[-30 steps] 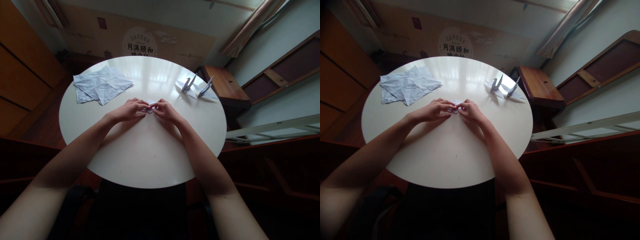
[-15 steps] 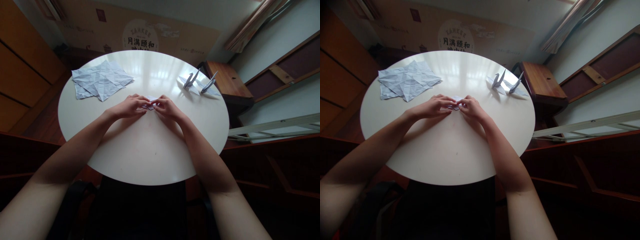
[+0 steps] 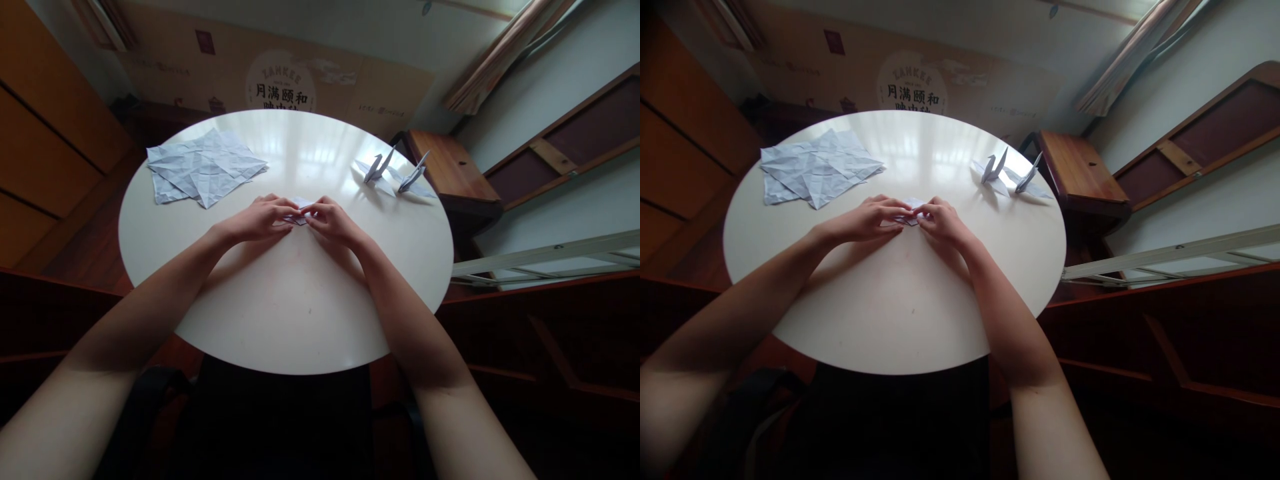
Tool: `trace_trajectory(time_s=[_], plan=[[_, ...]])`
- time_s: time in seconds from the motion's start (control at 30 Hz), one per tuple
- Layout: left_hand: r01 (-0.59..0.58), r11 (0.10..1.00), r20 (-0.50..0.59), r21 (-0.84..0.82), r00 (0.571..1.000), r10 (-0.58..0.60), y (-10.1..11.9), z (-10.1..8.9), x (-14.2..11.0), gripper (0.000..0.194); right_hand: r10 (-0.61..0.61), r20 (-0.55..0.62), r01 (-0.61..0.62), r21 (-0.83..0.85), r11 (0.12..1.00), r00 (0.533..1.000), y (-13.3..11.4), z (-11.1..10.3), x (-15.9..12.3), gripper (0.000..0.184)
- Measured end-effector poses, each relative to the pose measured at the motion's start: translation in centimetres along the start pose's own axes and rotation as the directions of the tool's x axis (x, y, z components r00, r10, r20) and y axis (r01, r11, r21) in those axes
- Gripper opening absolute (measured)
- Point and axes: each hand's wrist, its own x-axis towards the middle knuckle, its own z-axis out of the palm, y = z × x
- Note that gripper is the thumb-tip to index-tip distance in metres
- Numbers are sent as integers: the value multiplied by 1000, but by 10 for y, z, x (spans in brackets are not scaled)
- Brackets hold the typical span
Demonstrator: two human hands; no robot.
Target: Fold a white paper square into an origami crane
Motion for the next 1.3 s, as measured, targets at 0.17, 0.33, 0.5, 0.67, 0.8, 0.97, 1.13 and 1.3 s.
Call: trace_trajectory(time_s=[0.17, 0.33, 0.5, 0.67, 0.8, 0.97, 1.13, 1.3], plan=[[2, 1000, 0, 1, 1000, -2, 4, -2, -1, 44, -1, -4, 1, 3, 1000, 1000, 2, 1, 1, 28], [10, 1000, 4, 3, 1000, -10, 5, -3, -1, 45, -2, -6, 2, -11, 1000, 1000, 3, 2, 1, 27], [6, 1000, 19, 4, 1000, -6, 3, -2, 0, 46, 1, -9, -1, -27, 1000, 1000, 2, 1, 0, 28], [10, 1000, 10, 11, 1000, -11, 0, 0, 0, 45, -9, -9, 9, -40, 999, 1000, 1, 1, 1, 26], [10, 1000, 11, 14, 1000, -10, 0, 0, 0, 45, -16, -10, 16, -46, 999, 1000, 2, 0, 0, 27], [3, 1000, 11, 11, 1000, -3, 0, 0, 0, 46, -9, -6, 8, -47, 999, 1000, 2, 1, 0, 27], [10, 1000, 10, 2, 1000, -11, -1, 1, 1, 45, -3, -7, 3, -29, 1000, 1000, 2, 1, 0, 27], [9, 1000, 6, 3, 1000, -9, -2, 2, 0, 45, 3, -7, -3, -36, 999, 1000, 1, 1, 0, 27]])
